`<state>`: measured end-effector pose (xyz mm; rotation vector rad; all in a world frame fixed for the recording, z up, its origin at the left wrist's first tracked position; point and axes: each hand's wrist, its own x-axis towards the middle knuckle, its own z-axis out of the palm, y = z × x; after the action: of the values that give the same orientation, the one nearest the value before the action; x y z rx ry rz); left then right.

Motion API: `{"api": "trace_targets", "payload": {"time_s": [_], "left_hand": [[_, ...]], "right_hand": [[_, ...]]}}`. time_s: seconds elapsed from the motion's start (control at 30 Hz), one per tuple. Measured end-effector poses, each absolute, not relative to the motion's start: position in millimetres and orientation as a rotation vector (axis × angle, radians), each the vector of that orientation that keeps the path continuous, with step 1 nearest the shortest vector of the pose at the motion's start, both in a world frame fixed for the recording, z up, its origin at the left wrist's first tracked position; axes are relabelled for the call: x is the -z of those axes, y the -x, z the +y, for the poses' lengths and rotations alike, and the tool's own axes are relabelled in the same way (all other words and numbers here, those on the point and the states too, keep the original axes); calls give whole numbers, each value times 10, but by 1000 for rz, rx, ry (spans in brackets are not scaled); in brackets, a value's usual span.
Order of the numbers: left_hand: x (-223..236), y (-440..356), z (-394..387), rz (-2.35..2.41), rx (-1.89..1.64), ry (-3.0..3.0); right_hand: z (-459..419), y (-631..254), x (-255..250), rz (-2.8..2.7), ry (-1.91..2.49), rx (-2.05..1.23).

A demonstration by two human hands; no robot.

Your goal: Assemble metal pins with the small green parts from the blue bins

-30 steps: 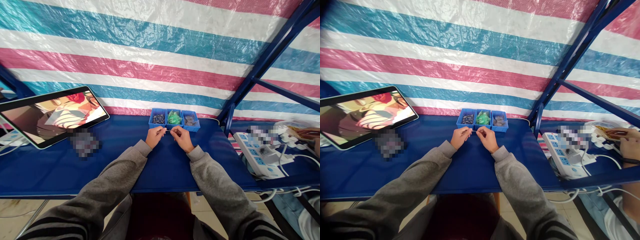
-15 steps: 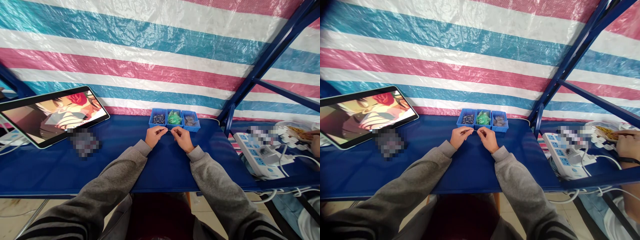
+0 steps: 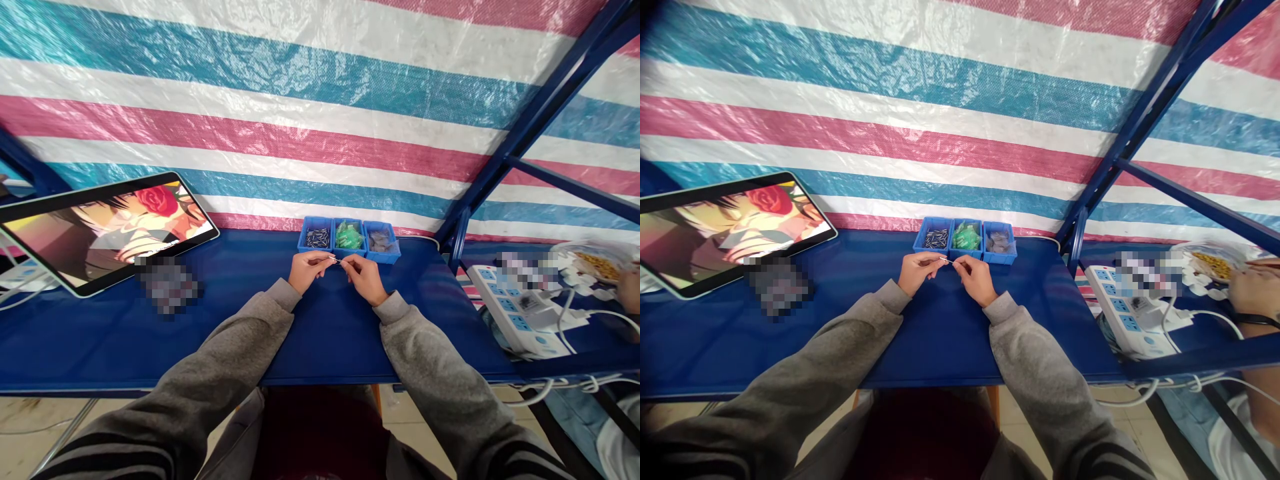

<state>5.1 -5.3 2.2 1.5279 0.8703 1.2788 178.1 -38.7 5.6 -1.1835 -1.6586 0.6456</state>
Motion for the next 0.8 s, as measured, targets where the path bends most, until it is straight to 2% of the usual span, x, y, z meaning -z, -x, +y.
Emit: {"api": "trace_targets", "payload": {"time_s": [0.33, 0.8], "left_hand": [[-26, -40, -65, 775, -1265, -1559], [31, -28, -35, 945, -1303, -1735]], "right_hand": [[-347, -1803, 6, -1605, 1223, -639], [-343, -1811, -5, -1535, 1242, -603]]}}
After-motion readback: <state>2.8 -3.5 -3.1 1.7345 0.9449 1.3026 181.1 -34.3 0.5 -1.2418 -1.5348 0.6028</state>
